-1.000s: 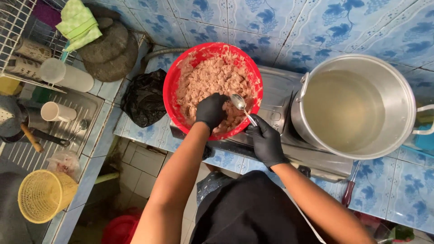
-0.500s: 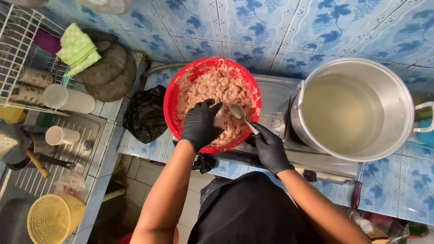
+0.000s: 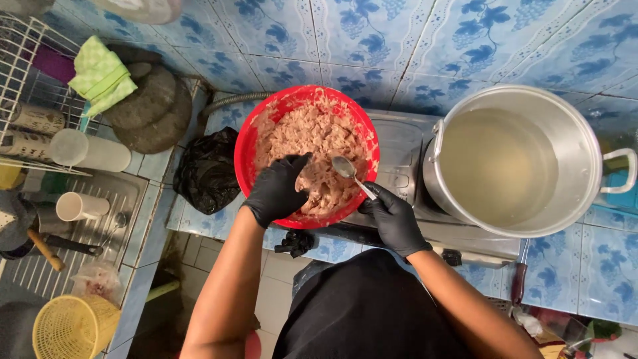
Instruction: Forming meatballs from a meat mixture using a spoon and dropping them into a pot of water.
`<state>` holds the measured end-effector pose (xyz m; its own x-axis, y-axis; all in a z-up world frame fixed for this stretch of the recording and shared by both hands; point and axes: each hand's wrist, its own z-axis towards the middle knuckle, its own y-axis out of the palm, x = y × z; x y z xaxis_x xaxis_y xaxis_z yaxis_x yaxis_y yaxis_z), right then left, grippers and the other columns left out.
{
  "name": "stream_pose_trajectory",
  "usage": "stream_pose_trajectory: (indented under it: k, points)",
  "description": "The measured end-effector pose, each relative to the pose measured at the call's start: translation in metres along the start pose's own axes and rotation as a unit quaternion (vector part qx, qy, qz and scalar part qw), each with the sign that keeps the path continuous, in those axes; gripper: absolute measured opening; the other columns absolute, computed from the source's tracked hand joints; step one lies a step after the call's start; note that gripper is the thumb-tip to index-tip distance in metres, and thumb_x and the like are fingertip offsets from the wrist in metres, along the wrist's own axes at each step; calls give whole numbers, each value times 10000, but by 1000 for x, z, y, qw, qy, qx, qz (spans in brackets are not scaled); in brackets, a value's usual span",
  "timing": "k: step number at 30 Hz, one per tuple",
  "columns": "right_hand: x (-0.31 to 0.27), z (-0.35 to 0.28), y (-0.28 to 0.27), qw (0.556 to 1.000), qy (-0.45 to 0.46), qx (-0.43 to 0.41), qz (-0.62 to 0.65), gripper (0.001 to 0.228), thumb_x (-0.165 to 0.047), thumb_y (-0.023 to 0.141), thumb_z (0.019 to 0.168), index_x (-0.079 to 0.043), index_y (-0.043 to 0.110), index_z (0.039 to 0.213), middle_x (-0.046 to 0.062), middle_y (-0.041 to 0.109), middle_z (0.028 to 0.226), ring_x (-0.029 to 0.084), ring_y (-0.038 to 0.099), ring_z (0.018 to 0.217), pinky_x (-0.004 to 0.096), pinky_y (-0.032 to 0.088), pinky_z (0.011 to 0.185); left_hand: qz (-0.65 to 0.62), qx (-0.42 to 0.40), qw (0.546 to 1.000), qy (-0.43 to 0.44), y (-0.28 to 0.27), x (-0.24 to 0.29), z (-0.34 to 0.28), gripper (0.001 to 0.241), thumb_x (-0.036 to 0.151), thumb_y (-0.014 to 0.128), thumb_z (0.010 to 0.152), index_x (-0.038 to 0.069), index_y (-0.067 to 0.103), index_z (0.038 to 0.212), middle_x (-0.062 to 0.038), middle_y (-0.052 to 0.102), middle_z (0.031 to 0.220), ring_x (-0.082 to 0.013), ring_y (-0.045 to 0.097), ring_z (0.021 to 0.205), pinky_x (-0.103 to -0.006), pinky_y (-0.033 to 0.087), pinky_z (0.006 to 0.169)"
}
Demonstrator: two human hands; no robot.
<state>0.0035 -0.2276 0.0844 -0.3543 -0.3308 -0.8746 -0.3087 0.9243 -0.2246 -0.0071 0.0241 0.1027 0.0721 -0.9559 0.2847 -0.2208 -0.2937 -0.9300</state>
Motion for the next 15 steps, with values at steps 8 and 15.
stream_pose_trajectory:
  k: [8, 15]
  points:
    - [6, -5, 5, 987, -50, 21, -151, 420, -159, 513, 938, -261, 680, 1309, 131, 765, 993, 314, 691, 1061, 473, 547, 936, -5, 39, 996, 74, 90, -8, 48, 624, 287, 732, 790, 206, 557, 1384, -147, 586, 1271, -404, 617, 1120, -513, 562, 910]
    - [20, 4, 3, 906, -172, 86, -376, 423, -208, 543, 883, -289, 651, 1283, 83, 741, 771, 323, 731, 828, 478, 584, 772, -140, -3, 990, -30, 71, -14, 43, 451, 228, 678, 783, 162, 664, 1229, -81, 710, 1107, -342, 698, 1041, -463, 582, 893]
